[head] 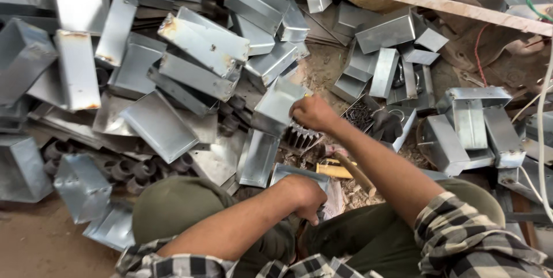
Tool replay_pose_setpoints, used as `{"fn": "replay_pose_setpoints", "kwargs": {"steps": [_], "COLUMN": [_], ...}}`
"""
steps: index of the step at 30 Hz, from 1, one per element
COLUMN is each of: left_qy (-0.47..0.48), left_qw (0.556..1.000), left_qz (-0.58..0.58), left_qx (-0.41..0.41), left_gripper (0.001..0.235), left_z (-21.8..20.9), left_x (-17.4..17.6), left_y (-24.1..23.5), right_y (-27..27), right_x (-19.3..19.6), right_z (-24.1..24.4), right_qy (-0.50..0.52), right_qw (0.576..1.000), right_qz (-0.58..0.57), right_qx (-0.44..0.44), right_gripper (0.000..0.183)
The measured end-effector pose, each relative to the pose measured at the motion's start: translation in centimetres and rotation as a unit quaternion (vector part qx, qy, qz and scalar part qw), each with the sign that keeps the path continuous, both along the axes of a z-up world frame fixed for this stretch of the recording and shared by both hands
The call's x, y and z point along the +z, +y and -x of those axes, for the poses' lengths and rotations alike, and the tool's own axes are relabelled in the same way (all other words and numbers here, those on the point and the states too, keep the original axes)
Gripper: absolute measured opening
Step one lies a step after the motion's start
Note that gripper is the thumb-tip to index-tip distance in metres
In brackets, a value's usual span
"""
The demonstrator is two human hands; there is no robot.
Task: The person uses a hammer to straighten and flatten metal casings while sitting on the floor, handling each piece one at a time and striking them against a metal gear surface.
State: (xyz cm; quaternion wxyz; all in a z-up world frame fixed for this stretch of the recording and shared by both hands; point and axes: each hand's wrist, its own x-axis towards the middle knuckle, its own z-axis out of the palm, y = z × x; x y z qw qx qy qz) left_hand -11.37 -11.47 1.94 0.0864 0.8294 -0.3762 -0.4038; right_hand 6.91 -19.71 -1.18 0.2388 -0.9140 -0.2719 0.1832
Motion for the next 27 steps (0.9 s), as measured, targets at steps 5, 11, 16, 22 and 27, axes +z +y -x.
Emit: {"fn": "replay_pose_setpoints", "kwargs": {"steps": [5, 11, 16, 22, 27], "left_qy": [0.034, 0.026, 0.002, -0.002, 0.014], "left_qw": [0.998, 0.999, 0.999, 0.999, 0.997], "left_qz": [-0.012, -0.041, -0.050, -0.046, -0.069], "left_qx": [-0.047, -0.018, 0.014, 0.015, 0.032], "left_gripper": [0.051, 0.048, 0.044, 0.047, 0.047], "left_z": [1.9, 1.4, 1.0, 1.1, 0.9], "left_x": [-0.7, 1.4, 2.7, 2.0, 1.7], "left_y": [-0.5, 0.7, 1.8, 1.7, 1.8], "right_y": [2.5, 4.5, 6.0, 6.7, 6.7], "right_x": [-3.2, -5.0, -5.6, -8.3, -10.4], "right_z": [6.9, 9.5, 10.1, 10.7, 11.6], "right_qy": [-0.039, -0.036, -0.001, 0.012, 0.024], "right_qw": [0.996, 0.992, 0.991, 0.978, 0.972], "right_qz": [-0.047, -0.104, -0.118, -0.115, -0.119], "right_qx": [0.062, 0.056, 0.062, 0.172, 0.203], "right_gripper": [0.027, 0.027, 0.032, 0.059, 0.083]}}
